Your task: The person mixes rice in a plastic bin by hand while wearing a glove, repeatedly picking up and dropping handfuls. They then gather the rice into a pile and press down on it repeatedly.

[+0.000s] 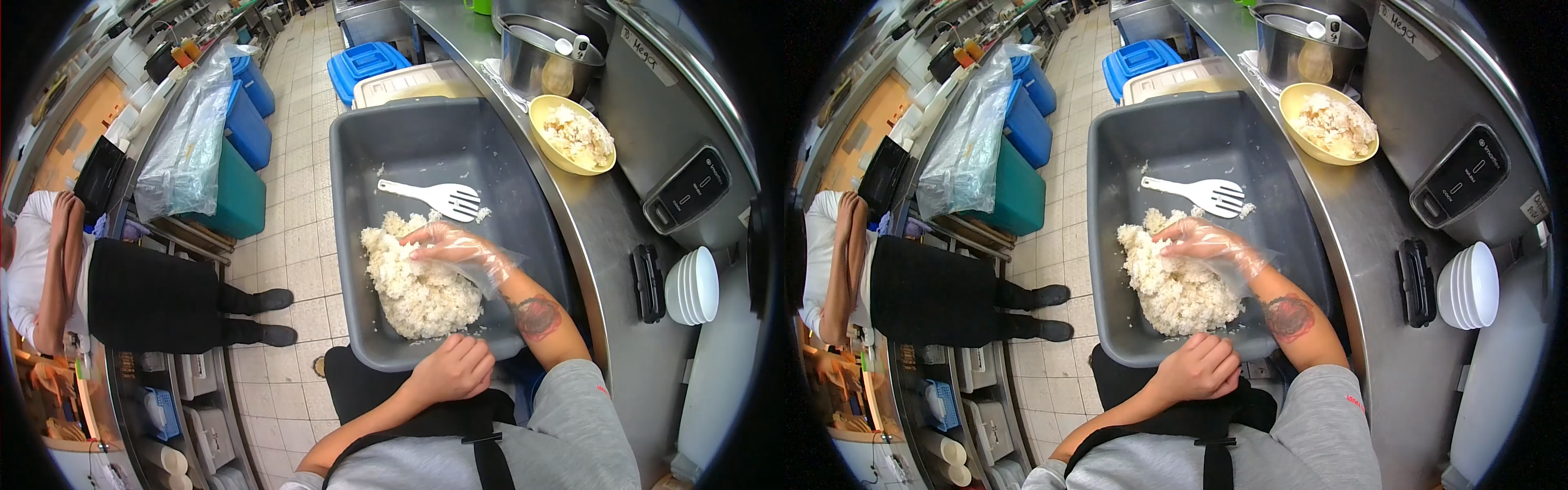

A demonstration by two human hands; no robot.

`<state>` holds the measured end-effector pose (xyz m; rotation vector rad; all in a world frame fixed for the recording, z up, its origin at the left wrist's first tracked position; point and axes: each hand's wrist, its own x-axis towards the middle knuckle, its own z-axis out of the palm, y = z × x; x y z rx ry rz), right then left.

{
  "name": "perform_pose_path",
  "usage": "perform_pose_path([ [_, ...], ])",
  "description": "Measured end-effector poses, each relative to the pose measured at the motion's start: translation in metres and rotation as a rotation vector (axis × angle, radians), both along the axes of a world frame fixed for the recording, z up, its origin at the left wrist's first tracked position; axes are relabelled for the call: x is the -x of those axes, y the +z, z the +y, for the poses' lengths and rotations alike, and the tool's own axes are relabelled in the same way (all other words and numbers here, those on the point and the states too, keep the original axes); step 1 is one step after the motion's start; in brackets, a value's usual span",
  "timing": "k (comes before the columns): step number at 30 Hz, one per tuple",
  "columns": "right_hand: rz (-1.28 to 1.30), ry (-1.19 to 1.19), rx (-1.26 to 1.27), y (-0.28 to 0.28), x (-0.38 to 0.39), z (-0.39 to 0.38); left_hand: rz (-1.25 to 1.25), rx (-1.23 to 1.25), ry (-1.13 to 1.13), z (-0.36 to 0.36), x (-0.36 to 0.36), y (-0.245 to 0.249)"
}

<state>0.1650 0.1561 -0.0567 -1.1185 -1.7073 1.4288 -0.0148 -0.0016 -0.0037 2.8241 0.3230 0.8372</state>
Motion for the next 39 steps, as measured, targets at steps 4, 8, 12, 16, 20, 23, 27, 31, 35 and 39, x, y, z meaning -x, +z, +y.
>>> perform_pose_path([
  [4,-0.178,-0.049,0.014,0.007,0.005,0.002,-0.006,-0.001,-0.003,0.000,0.000,0.000],
  [8,-0.648,-0.044,-0.195,0.000,0.016,-0.002,-0.010,0.003,-0.010,0.001,0.000,-0.001],
  [12,-0.719,-0.049,-0.115,-0.017,0.017,0.000,-0.011,-0.004,-0.010,0.001,0.000,-0.001],
  [16,-0.693,-0.027,-0.115,-0.008,0.014,0.003,-0.004,0.005,-0.013,0.001,0.000,-0.001],
  [20,-0.708,-0.016,-0.226,0.001,0.008,0.013,-0.019,-0.007,-0.013,0.001,0.001,0.000],
  [23,-0.738,0.073,-0.151,0.021,0.011,0.034,-0.040,-0.012,-0.023,0.003,0.000,0.002],
  [27,-0.405,-0.084,-0.072,0.020,0.027,0.084,-0.065,-0.018,-0.030,0.004,0.000,0.002],
  [31,-0.753,0.013,-0.221,-0.013,0.063,0.110,-0.078,-0.013,-0.046,0.005,0.000,-0.001],
  [35,-0.949,0.201,-0.118,-0.059,0.078,0.126,-0.074,0.000,-0.063,0.007,0.003,0.000],
  [39,-0.691,0.229,-0.019,0.002,0.057,0.085,-0.058,-0.007,-0.037,0.003,0.002,-0.005],
])
